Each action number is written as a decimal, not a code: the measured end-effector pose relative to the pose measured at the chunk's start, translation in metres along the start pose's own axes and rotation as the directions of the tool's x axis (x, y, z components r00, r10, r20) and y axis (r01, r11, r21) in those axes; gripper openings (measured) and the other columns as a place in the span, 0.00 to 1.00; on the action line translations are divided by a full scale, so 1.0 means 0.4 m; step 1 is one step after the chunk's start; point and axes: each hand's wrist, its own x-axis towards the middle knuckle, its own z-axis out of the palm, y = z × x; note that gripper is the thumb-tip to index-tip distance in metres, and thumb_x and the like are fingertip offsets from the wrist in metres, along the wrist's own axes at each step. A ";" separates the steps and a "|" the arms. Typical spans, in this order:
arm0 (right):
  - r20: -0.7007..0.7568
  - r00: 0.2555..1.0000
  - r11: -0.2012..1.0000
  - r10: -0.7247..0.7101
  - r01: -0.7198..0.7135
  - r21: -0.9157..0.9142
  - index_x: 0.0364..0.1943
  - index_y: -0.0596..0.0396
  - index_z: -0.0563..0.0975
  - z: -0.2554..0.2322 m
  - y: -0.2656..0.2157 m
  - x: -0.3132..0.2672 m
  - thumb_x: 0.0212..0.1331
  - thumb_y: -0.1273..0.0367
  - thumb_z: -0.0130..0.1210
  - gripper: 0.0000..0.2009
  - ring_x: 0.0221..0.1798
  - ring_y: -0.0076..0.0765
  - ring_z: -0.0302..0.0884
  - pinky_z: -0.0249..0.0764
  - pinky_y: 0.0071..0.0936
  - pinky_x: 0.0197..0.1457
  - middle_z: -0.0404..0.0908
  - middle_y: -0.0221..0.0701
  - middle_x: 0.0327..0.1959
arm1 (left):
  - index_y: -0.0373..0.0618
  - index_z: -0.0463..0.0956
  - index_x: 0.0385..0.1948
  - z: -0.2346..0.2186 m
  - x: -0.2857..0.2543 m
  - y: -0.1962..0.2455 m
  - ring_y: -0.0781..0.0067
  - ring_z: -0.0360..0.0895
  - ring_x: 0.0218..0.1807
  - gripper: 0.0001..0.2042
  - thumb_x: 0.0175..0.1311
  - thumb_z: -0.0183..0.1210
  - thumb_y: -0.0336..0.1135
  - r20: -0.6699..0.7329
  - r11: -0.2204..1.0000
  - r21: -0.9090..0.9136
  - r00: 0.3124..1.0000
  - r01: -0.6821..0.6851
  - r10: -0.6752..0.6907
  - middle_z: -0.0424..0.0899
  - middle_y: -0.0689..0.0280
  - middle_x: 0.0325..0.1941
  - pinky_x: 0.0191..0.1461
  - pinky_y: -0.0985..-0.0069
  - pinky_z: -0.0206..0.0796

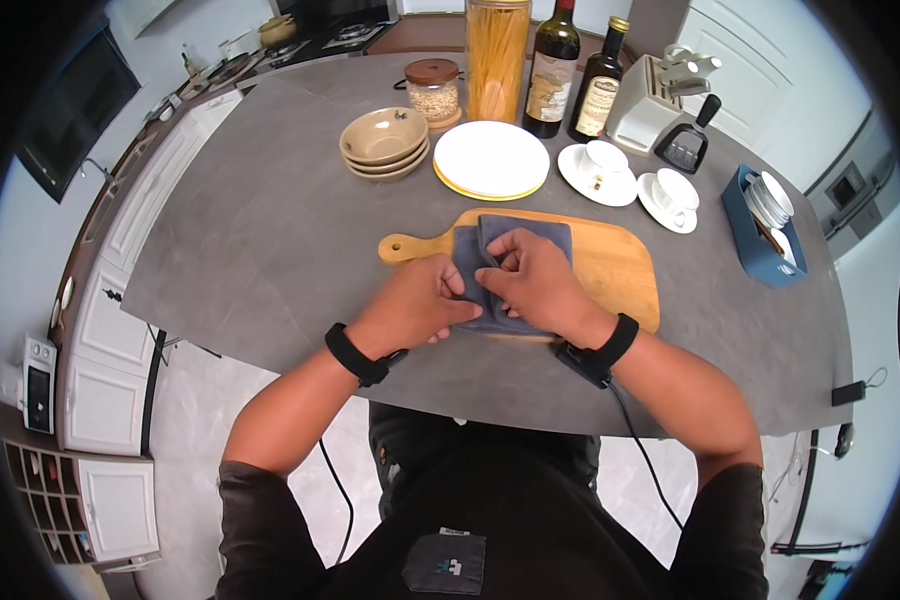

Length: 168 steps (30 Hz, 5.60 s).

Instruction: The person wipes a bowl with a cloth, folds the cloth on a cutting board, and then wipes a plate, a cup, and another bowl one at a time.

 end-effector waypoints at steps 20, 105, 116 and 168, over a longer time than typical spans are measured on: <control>-0.031 0.977 0.951 -0.212 0.199 -0.235 0.52 0.67 0.81 0.040 -0.011 0.013 0.63 0.64 0.71 0.21 0.37 0.47 0.90 0.82 0.38 0.42 0.88 0.43 0.32 | 0.43 0.75 0.43 -0.015 0.014 -0.009 0.83 0.81 0.25 0.13 0.68 0.73 0.32 0.078 0.999 -0.035 0.997 0.019 -0.016 0.84 0.70 0.31 0.26 0.82 0.72; -0.052 0.825 0.512 -0.562 0.298 -0.806 0.43 0.56 0.81 -0.307 0.220 -0.337 0.46 0.73 0.72 0.17 0.54 0.52 0.76 0.73 0.46 0.59 0.81 0.38 0.49 | 0.32 0.76 0.63 -0.120 0.088 -0.029 0.67 0.93 0.46 0.18 0.79 0.61 0.35 0.079 0.836 -0.546 0.997 0.052 -0.010 0.92 0.54 0.51 0.51 0.68 0.89; -0.266 0.809 0.655 -0.525 0.184 -0.733 0.43 0.63 0.82 -0.304 0.207 -0.300 0.57 0.70 0.70 0.13 0.51 0.61 0.84 0.78 0.48 0.55 0.87 0.49 0.48 | 0.31 0.78 0.56 -0.058 0.077 0.016 0.68 0.91 0.33 0.21 0.79 0.63 0.45 0.331 0.944 -0.258 0.937 0.206 -0.114 0.91 0.55 0.42 0.37 0.73 0.87; 0.229 0.850 0.643 -0.475 0.513 -0.569 0.58 0.65 0.83 -0.205 0.054 -0.069 0.71 0.69 0.65 0.16 0.67 0.54 0.83 0.79 0.44 0.70 0.86 0.49 0.61 | 0.33 0.78 0.65 -0.015 0.198 0.016 0.35 0.85 0.52 0.23 0.72 0.64 0.37 0.010 0.803 0.460 0.907 -0.378 0.421 0.89 0.41 0.47 0.56 0.46 0.75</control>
